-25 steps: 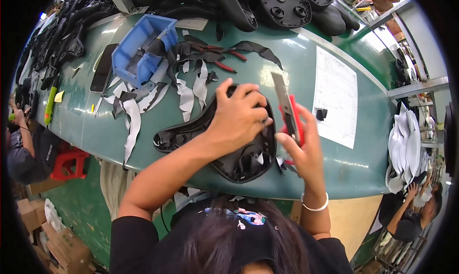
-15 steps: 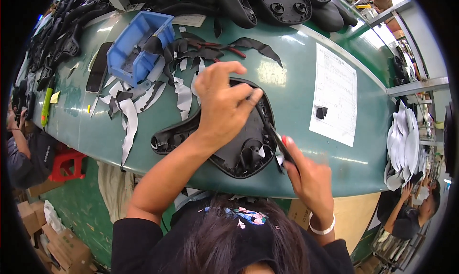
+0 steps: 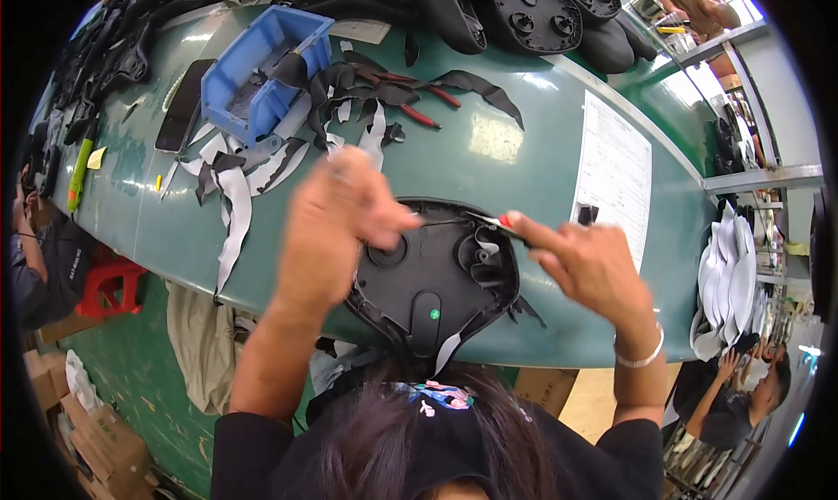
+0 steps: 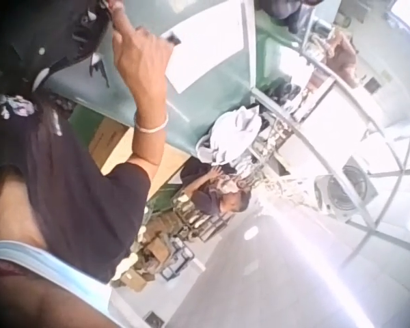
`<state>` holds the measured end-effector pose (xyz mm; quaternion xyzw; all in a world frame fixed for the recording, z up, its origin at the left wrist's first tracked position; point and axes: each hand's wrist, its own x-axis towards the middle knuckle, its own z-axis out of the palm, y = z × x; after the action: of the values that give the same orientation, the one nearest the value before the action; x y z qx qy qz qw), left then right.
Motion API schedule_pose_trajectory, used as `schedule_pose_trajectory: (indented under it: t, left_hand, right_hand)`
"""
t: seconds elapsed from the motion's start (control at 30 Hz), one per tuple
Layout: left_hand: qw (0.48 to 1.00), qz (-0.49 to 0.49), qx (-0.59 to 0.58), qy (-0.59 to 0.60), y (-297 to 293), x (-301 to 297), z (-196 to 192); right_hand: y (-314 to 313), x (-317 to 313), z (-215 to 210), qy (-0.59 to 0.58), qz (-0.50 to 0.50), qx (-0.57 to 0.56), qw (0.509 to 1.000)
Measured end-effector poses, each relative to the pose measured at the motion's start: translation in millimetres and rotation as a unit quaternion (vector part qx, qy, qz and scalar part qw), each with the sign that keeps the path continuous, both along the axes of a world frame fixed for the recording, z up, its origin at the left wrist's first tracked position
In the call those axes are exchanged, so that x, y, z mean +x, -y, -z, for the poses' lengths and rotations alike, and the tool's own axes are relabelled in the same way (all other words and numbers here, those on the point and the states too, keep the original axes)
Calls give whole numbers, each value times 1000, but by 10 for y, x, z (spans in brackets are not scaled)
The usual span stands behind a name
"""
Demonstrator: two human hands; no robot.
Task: Trimming excess synthetic material from bicycle seats using a utility knife on a production line.
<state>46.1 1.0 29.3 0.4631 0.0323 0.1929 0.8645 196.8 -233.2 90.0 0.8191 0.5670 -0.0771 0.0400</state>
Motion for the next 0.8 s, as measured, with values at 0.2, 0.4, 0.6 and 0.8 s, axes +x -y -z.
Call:
schedule_pose_trajectory:
  t: [0.2, 0.4, 0.6, 0.8]
  left_hand:
    - [802, -151, 576, -58, -547, 138, -380]
    - [835, 385, 393, -20, -44, 763, -113]
    - [996, -79, 27, -16, -100, 810, -580]
    - [846, -495, 146, 132, -696, 286, -716]
  right_hand:
    - [302, -659, 61, 6, 133, 11, 991]
    - [233, -411, 33, -56, 114, 29, 991]
    - [551, -953, 216, -126, 243, 88, 958]
    - [639, -1378, 383, -298, 355, 260, 847]
